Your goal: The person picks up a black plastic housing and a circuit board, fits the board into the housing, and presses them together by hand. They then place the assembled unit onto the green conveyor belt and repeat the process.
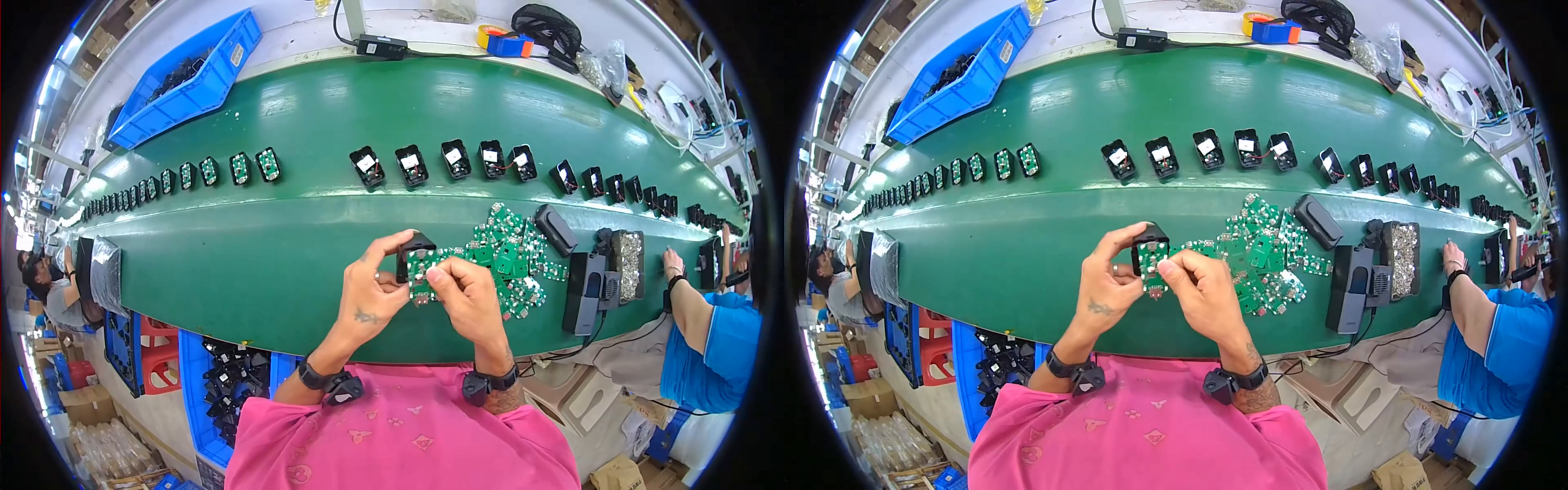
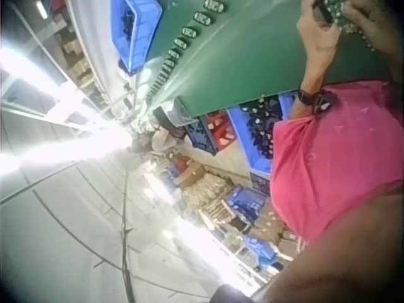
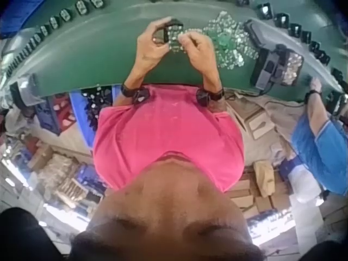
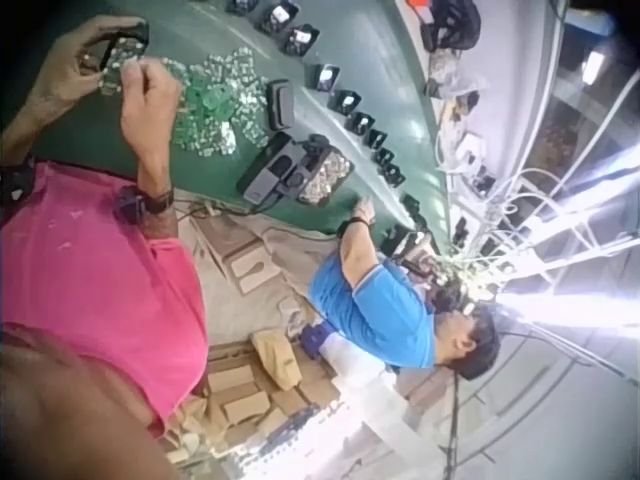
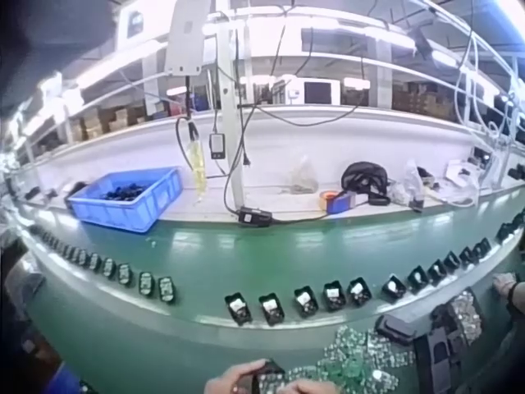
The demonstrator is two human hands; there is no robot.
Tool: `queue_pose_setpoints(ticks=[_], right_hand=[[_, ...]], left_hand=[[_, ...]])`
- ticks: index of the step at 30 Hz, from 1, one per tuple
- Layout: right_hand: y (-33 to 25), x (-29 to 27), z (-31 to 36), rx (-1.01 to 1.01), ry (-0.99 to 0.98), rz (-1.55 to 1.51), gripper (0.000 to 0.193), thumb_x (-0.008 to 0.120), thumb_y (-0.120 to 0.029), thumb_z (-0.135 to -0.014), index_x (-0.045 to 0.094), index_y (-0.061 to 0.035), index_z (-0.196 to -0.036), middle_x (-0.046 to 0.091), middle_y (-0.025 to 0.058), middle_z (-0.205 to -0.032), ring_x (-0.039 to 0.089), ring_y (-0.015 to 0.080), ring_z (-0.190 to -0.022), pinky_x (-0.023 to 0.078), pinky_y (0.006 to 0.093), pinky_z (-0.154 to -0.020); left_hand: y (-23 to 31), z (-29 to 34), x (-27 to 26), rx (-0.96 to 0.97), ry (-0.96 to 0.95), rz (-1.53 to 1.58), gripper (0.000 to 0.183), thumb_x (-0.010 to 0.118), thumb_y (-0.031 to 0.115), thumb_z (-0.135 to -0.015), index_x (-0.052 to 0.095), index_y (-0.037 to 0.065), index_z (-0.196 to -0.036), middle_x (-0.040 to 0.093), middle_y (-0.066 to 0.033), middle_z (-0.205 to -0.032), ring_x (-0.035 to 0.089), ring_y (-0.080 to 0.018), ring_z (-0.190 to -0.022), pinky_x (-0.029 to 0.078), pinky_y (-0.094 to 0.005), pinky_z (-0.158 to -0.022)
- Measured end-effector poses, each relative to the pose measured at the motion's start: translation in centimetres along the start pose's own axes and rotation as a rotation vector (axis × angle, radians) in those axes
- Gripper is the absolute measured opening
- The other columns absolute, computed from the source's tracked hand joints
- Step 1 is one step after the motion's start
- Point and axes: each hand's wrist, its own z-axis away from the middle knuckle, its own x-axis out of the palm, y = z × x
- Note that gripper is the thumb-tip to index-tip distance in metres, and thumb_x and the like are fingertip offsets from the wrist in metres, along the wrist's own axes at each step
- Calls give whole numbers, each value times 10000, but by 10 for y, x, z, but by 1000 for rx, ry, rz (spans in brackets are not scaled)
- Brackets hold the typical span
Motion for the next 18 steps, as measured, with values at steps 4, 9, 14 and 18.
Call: queue_pose_setpoints(ticks=[4,9,14,18], right_hand=[[-5,1,-2,3,-50,146,247,647,-166,-963,637,7,-788,494,-39,-585,394,37,-548,307,255,-476],[-10,11,-7,-70,61,188,245,678,-161,-934,650,30,-783,498,8,-572,418,61,-531,326,280,-473],[-5,19,-11,-129,180,254,256,694,-165,-924,640,25,-762,515,34,-564,425,81,-514,329,294,-468],[-4,22,-14,-207,231,357,300,699,-164,-920,610,17,-698,522,51,-553,447,103,-498,338,306,-467]], left_hand=[[2,-1,5,116,78,-321,594,595,-130,-779,601,85,-1332,705,-105,-1064,543,-34,-495,422,-241,-475],[-5,1,2,92,113,-236,576,539,-129,-822,571,60,-1365,700,-140,-1120,605,-52,-568,470,-226,-519],[4,-3,-8,-5,-19,29,559,537,-84,-874,487,30,-1419,639,-189,-1229,704,-144,-758,568,-239,-632],[8,-1,-9,-50,-64,42,475,560,4,-944,462,24,-1409,588,-223,-1278,721,-196,-792,608,-265,-635]])
